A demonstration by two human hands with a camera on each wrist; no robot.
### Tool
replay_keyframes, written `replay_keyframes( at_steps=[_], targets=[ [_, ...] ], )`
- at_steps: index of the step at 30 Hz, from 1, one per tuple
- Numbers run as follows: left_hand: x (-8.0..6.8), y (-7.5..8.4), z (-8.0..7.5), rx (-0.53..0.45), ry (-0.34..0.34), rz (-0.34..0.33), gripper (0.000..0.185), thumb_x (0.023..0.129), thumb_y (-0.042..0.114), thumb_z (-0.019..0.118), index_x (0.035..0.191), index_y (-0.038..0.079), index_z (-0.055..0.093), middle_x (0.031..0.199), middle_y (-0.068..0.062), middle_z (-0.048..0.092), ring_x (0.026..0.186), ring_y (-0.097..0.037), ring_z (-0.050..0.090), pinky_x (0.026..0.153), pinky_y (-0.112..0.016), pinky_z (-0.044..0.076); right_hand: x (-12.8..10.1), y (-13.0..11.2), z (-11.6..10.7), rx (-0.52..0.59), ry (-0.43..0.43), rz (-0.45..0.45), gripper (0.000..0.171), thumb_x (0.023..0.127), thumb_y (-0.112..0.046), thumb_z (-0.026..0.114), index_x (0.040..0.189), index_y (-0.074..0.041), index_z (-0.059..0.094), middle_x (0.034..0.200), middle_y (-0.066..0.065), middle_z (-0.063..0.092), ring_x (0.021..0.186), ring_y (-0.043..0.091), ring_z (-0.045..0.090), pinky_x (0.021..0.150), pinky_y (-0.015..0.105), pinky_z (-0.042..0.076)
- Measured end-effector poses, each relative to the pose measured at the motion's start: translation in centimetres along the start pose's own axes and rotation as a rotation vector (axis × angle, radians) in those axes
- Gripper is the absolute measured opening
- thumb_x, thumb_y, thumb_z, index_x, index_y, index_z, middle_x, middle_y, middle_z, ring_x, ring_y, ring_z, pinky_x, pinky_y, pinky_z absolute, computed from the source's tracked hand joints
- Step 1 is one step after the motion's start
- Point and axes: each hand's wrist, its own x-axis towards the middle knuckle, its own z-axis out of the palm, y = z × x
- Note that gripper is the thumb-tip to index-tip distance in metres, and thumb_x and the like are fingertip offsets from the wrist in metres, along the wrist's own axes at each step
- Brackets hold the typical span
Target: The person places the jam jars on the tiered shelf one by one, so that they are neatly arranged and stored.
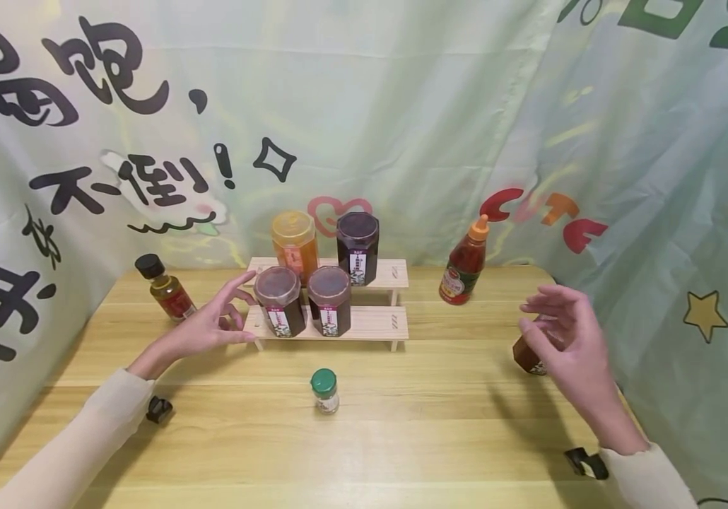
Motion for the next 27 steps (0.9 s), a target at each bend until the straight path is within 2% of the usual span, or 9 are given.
replay_keyframes(
  at_steps=[2, 4, 6, 11, 14, 19, 23, 27],
  targets=[
    [0.0, 0.0, 0.0, 0.0, 0.0, -0.002, 0.121, 0.086, 0.004, 0.093, 0.177, 0.027, 0.015, 0.142, -0.025, 0.053, 0.086, -0.031, 0.066, 0.07, -0.036, 0.061, -0.1, 0.0, -1.2, 0.036, 0.018, -0.004, 0.057, 0.093, 0.027, 0.062, 0.146, 0.01, 0.05, 0.126, 0.013, 0.067, 0.112, 0.016, 0.069, 0.094, 0.016, 0.054],
    [-0.1, 0.0, 0.0, -0.001, 0.001, -0.002, 0.122, 0.086, 0.004, 0.093, 0.177, 0.027, 0.014, 0.142, -0.025, 0.053, 0.086, -0.031, 0.066, 0.069, -0.035, 0.061, -0.3, 0.1, -2.4, 0.005, 0.033, -0.005, 0.059, 0.092, 0.028, 0.063, 0.147, 0.009, 0.05, 0.127, 0.013, 0.067, 0.112, 0.016, 0.068, 0.096, 0.016, 0.053],
    [-0.1, 0.0, 0.0, -0.003, 0.003, -0.005, 0.122, 0.086, 0.005, 0.093, 0.177, 0.027, 0.014, 0.142, -0.025, 0.053, 0.086, -0.031, 0.066, 0.069, -0.035, 0.061, -0.4, 0.4, -3.5, -0.057, 0.05, 0.007, 0.063, 0.091, 0.028, 0.065, 0.148, 0.007, 0.049, 0.13, 0.013, 0.065, 0.114, 0.015, 0.066, 0.098, 0.016, 0.051],
    [-0.1, 0.0, 0.0, -0.002, 0.004, -0.003, 0.122, 0.087, 0.006, 0.093, 0.177, 0.028, 0.014, 0.142, -0.025, 0.054, 0.086, -0.031, 0.066, 0.069, -0.035, 0.061, -0.8, 2.2, -6.2, -0.274, 0.044, 0.083, 0.077, 0.091, 0.022, 0.071, 0.158, -0.005, 0.042, 0.142, -0.001, 0.056, 0.128, 0.01, 0.054, 0.103, 0.012, 0.044],
    [0.0, 0.0, 0.0, -0.002, 0.002, 0.002, 0.121, 0.087, 0.006, 0.093, 0.177, 0.028, 0.015, 0.143, -0.024, 0.054, 0.086, -0.031, 0.066, 0.069, -0.035, 0.061, -1.3, 3.6, -7.7, -0.344, -0.008, 0.144, 0.084, 0.095, 0.015, 0.073, 0.163, -0.015, 0.035, 0.146, -0.01, 0.048, 0.133, 0.006, 0.048, 0.105, 0.009, 0.041],
    [0.0, -0.1, 0.0, -0.004, -0.002, 0.005, 0.121, 0.087, 0.005, 0.092, 0.177, 0.027, 0.015, 0.143, -0.024, 0.053, 0.086, -0.031, 0.066, 0.069, -0.036, 0.061, -1.7, 6.0, -9.7, -0.335, -0.127, 0.222, 0.09, 0.099, 0.009, 0.072, 0.166, -0.025, 0.023, 0.146, -0.016, 0.043, 0.13, -0.005, 0.045, 0.101, 0.005, 0.041],
    [0.0, -0.1, 0.0, -0.003, -0.002, 0.0, 0.121, 0.087, 0.005, 0.092, 0.177, 0.028, 0.015, 0.143, -0.024, 0.053, 0.086, -0.031, 0.066, 0.069, -0.035, 0.061, -1.9, 7.7, -10.8, -0.3, -0.248, 0.269, 0.095, 0.1, 0.01, 0.071, 0.17, -0.023, 0.014, 0.149, -0.011, 0.041, 0.124, -0.014, 0.046, 0.096, 0.004, 0.044],
    [0.0, -0.2, 0.0, -0.001, -0.002, 0.002, 0.12, 0.087, 0.005, 0.092, 0.177, 0.028, 0.015, 0.142, -0.024, 0.054, 0.086, -0.03, 0.066, 0.07, -0.036, 0.061, -2.0, 9.0, -11.2, -0.258, -0.324, 0.297, 0.098, 0.101, 0.01, 0.069, 0.171, -0.024, 0.01, 0.15, -0.013, 0.039, 0.122, -0.018, 0.046, 0.091, 0.007, 0.048]
  ],
)
